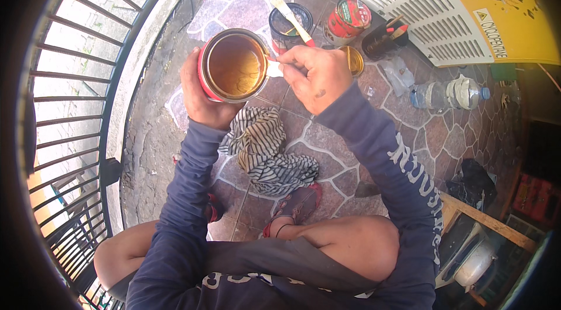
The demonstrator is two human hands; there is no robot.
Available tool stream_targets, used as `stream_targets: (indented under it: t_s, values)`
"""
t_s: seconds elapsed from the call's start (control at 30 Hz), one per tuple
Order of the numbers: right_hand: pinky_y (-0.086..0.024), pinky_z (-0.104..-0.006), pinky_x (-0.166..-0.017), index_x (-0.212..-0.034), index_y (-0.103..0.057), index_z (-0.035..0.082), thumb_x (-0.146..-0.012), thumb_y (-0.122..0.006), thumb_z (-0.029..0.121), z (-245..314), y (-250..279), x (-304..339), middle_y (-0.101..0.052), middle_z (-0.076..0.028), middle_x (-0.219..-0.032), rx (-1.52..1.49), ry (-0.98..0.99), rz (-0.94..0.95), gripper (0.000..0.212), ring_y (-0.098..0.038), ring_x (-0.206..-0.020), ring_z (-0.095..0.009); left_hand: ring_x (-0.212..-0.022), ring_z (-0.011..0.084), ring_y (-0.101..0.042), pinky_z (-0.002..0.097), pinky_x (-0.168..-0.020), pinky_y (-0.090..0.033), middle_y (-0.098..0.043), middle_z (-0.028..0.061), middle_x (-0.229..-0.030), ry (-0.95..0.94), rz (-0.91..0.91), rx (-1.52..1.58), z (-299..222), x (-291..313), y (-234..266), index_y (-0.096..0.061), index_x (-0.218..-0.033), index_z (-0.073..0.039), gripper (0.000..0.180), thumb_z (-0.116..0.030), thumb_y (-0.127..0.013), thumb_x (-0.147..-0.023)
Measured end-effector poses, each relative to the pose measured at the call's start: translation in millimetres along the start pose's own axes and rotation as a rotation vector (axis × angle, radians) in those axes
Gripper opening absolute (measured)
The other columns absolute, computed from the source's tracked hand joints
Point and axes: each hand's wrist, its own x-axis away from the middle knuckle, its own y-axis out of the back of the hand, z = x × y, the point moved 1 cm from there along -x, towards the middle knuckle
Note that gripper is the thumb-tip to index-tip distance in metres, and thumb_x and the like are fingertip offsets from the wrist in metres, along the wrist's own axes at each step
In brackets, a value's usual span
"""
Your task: The person pours yellow paint from a can into a small plastic cup, then uses a stick to stir the paint. They wipe the can rim with a cloth, close the can, and continue stirring the paint in the cup.
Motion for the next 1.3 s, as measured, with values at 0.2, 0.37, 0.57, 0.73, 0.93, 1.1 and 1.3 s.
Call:
stream_targets:
  t_s: [0.2, 0.37, 0.57, 0.73, 0.93, 1.1, 1.3]
  values:
    - [-0.050, -0.0250, -0.055, -0.100, -0.071, -0.004, -0.089, -0.069, 0.007, 4.5, -4.2, 6.1, -0.073, -0.008, -0.081, -0.338, -0.332, -0.001, 0.015, -0.063, -0.062, -0.008, -0.122, 0.0416, -0.055, 0.0478, -0.105, -0.044, -0.054, 0.0249, -0.133, -0.040, -0.006, -0.071, 1.1, -1.2, -3.3, -0.041, -0.142, 0.006, 0.111, -0.032, -0.098, -0.054]
    - [-0.041, -0.0194, -0.044, -0.100, -0.068, -0.003, -0.088, -0.072, 0.006, 6.8, 9.7, 1.7, -0.071, -0.008, -0.078, -0.486, -0.512, -0.012, 0.016, -0.055, -0.053, -0.005, -0.123, 0.0421, -0.055, 0.0482, -0.105, -0.044, -0.053, 0.0254, -0.135, -0.018, 0.004, -0.026, -0.8, -1.1, -3.3, -0.041, -0.142, 0.005, 0.109, -0.032, -0.097, -0.057]
    - [-0.042, -0.0231, -0.043, -0.094, -0.067, -0.006, -0.085, -0.069, 0.003, 5.7, 17.0, -3.0, -0.070, -0.013, -0.077, -0.616, -0.642, 0.055, 0.013, -0.054, -0.051, -0.008, -0.124, 0.0423, -0.054, 0.0483, -0.106, -0.043, -0.052, 0.0259, -0.136, -0.018, -0.001, -0.029, -3.4, -1.1, -4.0, -0.040, -0.143, 0.005, 0.109, -0.032, -0.096, -0.058]
    - [-0.039, -0.0221, -0.041, -0.097, -0.065, -0.003, -0.084, -0.069, 0.004, 7.8, 16.3, -4.1, -0.070, -0.012, -0.077, -0.629, -0.769, 0.137, 0.015, -0.052, -0.051, -0.006, -0.127, 0.0431, -0.052, 0.0489, -0.107, -0.042, -0.051, 0.0263, -0.138, -0.019, -0.009, -0.046, -3.9, -0.7, -4.0, -0.040, -0.144, 0.005, 0.109, -0.032, -0.096, -0.058]
    - [-0.038, -0.0224, -0.042, -0.099, -0.065, -0.006, -0.084, -0.068, 0.005, 7.1, 15.1, -11.8, -0.068, -0.013, -0.081, -0.689, -0.920, 0.189, 0.018, -0.048, -0.052, -0.006, -0.128, 0.0433, -0.051, 0.0497, -0.108, -0.042, -0.051, 0.0265, -0.138, -0.031, -0.024, -0.066, -5.6, 0.0, -2.5, -0.041, -0.143, 0.004, 0.108, -0.032, -0.096, -0.058]
    - [-0.037, -0.0227, -0.042, -0.099, -0.065, -0.006, -0.085, -0.068, 0.006, 2.7, 14.8, -15.8, -0.067, -0.012, -0.081, -0.662, -0.986, 0.238, 0.019, -0.047, -0.053, -0.006, -0.129, 0.0444, -0.049, 0.0570, -0.110, -0.033, -0.049, 0.0263, -0.140, -0.035, -0.047, 0.023, -5.6, 0.9, -3.5, -0.046, -0.142, 0.001, 0.095, -0.027, -0.089, -0.062]
    - [-0.038, -0.0226, -0.043, -0.096, -0.067, -0.005, -0.085, -0.067, 0.006, -6.5, 11.0, -17.1, -0.068, -0.012, -0.082, -0.670, -1.039, 0.251, 0.016, -0.048, -0.055, -0.005, -0.129, 0.0450, -0.049, 0.0573, -0.110, -0.034, -0.048, 0.0263, -0.140, -0.057, -0.065, 0.030, -5.6, 2.2, -4.0, -0.047, -0.141, 0.001, 0.092, -0.025, -0.088, -0.063]
